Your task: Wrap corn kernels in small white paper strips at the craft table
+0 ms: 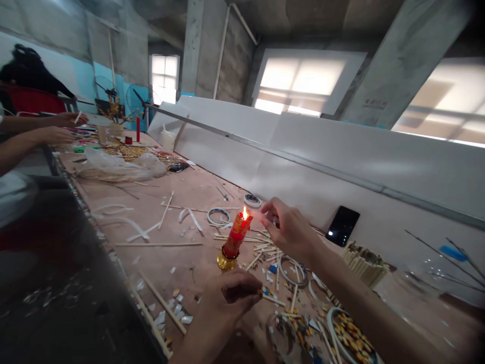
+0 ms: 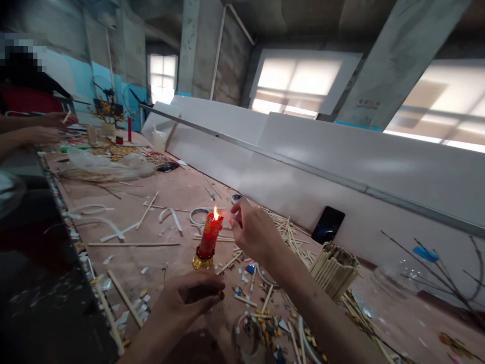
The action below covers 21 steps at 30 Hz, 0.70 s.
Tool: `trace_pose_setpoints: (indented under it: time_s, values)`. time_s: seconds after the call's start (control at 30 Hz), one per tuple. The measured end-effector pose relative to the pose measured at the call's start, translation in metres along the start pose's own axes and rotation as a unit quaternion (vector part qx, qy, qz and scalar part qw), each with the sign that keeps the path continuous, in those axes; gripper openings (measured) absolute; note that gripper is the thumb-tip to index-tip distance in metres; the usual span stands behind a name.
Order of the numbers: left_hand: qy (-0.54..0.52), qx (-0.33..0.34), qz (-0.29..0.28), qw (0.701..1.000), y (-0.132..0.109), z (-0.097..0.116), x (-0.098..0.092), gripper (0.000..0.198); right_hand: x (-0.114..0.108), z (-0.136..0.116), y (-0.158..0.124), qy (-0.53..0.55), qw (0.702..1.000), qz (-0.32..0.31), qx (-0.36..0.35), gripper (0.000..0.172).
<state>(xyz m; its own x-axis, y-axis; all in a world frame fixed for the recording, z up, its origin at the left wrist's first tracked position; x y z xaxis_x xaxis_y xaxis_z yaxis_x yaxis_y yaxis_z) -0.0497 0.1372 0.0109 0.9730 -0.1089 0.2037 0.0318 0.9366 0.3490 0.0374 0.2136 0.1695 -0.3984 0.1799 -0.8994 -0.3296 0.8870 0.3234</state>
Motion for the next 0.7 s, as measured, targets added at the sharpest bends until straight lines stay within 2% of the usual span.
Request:
trace_pose_setpoints:
  time_s: [0.13,0.4,0.7]
  values:
    - [0.002,-0.002,-0.009,1.000,-0.001,0.000,0.001,0.008,0.000,-0.001,0.000,0.001,1.000,0.002,0.000,0.018]
    - [-0.012,-0.028,-0.026,0.999,-0.003,-0.013,0.001,0.014,-0.002,-0.008,-0.001,-0.013,1.000,-0.008,-0.014,0.017]
    - [0.003,-0.013,-0.007,1.000,-0.001,-0.019,-0.003,0.011,-0.001,-0.010,0.001,-0.032,0.999,-0.010,-0.032,0.019]
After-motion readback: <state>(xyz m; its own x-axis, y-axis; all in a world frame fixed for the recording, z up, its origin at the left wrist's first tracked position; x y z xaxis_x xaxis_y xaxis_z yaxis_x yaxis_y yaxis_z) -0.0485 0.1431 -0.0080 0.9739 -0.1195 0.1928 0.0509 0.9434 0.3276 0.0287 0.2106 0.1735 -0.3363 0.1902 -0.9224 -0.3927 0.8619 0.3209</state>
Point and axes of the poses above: each hand's wrist, its own y-axis towards the middle knuckle, its own x-axis out of the palm, z = x × y, the point moved 9 cm from there along y, towards the middle knuckle, and after that the axes turned 13 degrees about x, right-handed, at the moved point
